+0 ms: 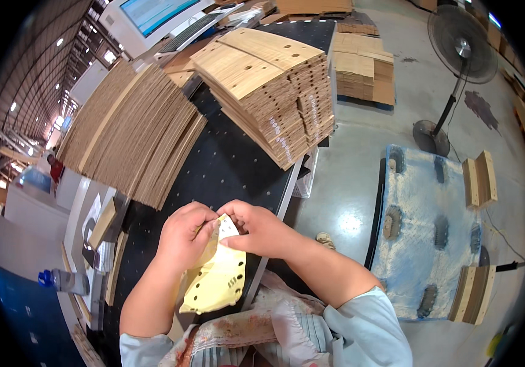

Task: The person peels stickers from a sheet and applies them to specific spots on wooden boards arranged on a workbench.

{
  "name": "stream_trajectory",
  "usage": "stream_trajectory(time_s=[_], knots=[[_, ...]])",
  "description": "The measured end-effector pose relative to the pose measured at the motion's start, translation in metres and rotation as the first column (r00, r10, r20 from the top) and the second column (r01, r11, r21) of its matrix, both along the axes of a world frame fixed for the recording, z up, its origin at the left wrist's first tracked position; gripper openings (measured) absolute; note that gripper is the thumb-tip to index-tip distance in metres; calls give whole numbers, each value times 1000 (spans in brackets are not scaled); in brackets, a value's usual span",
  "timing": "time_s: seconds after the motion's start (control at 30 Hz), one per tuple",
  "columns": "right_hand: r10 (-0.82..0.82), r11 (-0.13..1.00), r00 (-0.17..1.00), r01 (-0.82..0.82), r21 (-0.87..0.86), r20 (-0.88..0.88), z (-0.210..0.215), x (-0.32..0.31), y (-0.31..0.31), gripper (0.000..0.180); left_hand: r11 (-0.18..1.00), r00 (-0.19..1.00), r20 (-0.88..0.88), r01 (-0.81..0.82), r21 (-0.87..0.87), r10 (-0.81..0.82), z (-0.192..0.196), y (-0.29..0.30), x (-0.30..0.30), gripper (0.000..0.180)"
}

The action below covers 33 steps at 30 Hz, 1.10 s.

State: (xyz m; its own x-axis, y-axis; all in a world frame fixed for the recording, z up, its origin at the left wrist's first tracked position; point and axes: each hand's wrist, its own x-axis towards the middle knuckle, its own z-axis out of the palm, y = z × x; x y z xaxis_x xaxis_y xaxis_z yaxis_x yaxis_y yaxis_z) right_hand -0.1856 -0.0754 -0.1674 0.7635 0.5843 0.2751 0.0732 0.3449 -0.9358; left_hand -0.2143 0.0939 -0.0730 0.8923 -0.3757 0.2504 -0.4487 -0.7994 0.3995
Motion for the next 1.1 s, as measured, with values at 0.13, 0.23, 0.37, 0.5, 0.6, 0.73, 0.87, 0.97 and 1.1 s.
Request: stream_trajectory(time_s=[0.13,0.23,0.37,0.5,0.6,0.73,0.87,0.97,1.1], knots=[[26,993,977,-1,114,-211,9,-17,-5,26,998,1000,-23,-12,-68,11,21,12,-27,24],[32,980,979,9,201,-200,15,-30,-7,20,950,992,-115,-74,-303,41,26,48,-49,44],[-15,957,980,72,281,-200,17,-42,1,22,606,903,-424,-295,-739,-77,17,67,-79,43],[-108,934,963,184,307,-249,20,-49,10,24,407,953,-295,-244,-880,-65,0,61,-96,25],[-103,929,969,175,325,-226,24,-51,13,25,378,978,-206,-200,-904,24,-10,63,-103,19],[-569,790,668,605,95,479,49,-54,11,38,440,977,-156,-204,-875,142,-8,57,-108,9],[-347,870,370,470,149,862,93,-69,20,40,679,966,-21,-197,-707,259,-2,53,-108,5],[-325,862,331,488,134,886,95,-74,41,38,755,965,41,-175,-632,258,0,45,-107,7],[-357,845,320,511,157,878,88,-70,47,29,746,973,51,-139,-652,226,-3,38,-105,10]])
